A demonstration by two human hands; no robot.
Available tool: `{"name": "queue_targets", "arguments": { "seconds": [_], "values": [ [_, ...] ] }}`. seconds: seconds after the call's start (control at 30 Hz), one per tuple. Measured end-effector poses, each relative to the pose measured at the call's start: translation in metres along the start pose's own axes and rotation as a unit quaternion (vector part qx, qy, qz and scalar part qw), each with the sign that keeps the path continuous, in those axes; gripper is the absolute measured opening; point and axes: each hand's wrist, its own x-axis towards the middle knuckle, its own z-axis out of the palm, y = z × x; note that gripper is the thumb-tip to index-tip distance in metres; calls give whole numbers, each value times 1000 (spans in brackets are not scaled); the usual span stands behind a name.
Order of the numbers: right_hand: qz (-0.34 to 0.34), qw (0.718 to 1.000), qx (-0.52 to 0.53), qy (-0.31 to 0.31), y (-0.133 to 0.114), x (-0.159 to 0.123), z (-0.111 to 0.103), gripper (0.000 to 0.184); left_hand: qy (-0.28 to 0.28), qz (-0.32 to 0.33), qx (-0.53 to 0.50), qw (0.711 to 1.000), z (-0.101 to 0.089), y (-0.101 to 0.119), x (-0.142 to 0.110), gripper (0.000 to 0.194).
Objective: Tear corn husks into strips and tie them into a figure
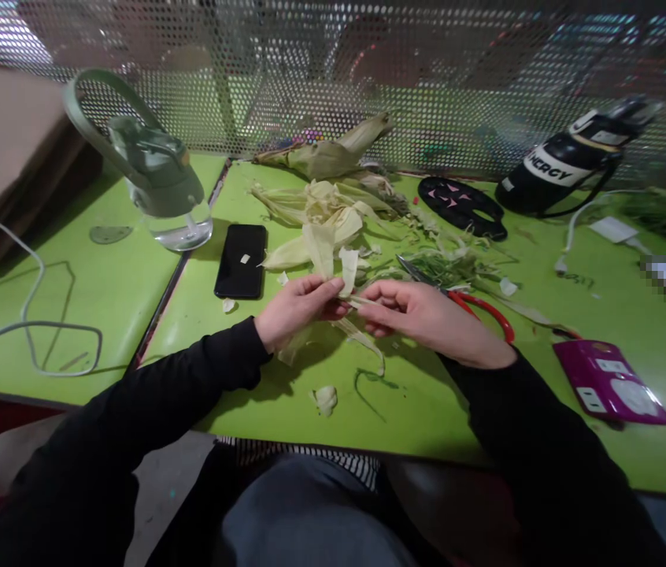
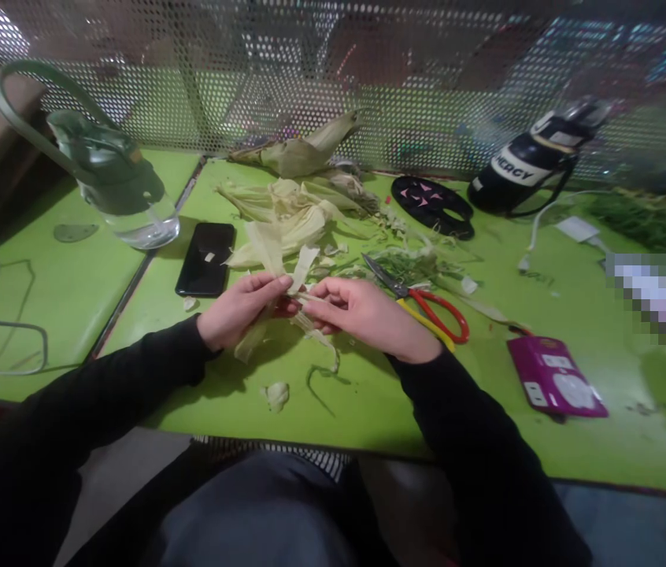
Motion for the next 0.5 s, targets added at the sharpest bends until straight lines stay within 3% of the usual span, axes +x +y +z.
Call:
{"name": "queue_targets", "arguments": {
  "seconds": [0.2,0.33,0.5],
  "values": [
    [-27,998,-49,-19,-1,-2,-3,39,-35,53,107,992,-1,7,-2,32],
    [-42,997,-57,-6,-6,-8,-21,42,-20,81,108,991,-6,14,-1,26],
    [-31,986,-160,20,-4,-8,-32,47,-27,82,127,988,-8,16,0,24]
  ]
}}
